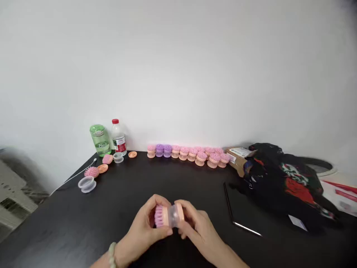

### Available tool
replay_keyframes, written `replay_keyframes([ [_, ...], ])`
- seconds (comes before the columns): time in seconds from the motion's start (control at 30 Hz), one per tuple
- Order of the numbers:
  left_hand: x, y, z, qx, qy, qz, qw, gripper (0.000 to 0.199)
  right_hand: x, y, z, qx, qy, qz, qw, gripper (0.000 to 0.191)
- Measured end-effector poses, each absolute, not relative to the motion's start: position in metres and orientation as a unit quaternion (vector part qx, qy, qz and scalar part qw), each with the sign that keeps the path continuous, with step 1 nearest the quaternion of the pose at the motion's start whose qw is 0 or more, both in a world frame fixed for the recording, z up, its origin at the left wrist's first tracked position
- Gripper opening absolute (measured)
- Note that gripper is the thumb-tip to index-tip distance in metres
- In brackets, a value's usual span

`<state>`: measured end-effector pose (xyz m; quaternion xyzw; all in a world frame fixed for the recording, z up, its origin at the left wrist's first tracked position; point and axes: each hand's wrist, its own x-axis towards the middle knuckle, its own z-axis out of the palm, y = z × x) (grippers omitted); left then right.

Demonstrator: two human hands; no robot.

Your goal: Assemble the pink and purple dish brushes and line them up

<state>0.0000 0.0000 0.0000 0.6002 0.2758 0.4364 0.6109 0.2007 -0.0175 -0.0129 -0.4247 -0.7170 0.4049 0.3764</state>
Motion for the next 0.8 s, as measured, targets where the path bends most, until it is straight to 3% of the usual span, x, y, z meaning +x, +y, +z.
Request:
replay_keyframes([
  [0.2,0.0,0.002,0.004,0.551,0.293,0.435,0.649,0.039,0.207,-0.013,-0.01,-0.384,-0.745,0.346,0.421,0.057],
  [0.33,0.003,0.003,0.002,0.559,0.299,0.439,0.637,0.043,0.209,-0.014,-0.007,-0.415,-0.767,0.293,0.392,0.041],
  [0.5,-0.003,0.003,0.003,0.659,0.353,0.427,0.509,0.042,0.203,-0.013,-0.005,-0.415,-0.747,0.357,0.377,0.036],
  [0.57,-0.006,0.003,-0.002,0.713,0.4,0.396,0.418,0.042,0.2,-0.012,-0.006,-0.429,-0.767,0.326,0.349,0.043],
  [0.7,-0.01,0.008,-0.027,0.781,0.427,0.364,0.276,0.063,0.191,-0.01,-0.01,-0.436,-0.817,0.228,0.299,0.058],
  [0.8,-0.009,0.013,-0.04,0.801,0.403,0.369,0.244,0.064,0.186,-0.008,-0.014,-0.445,-0.814,0.203,0.314,0.05],
])
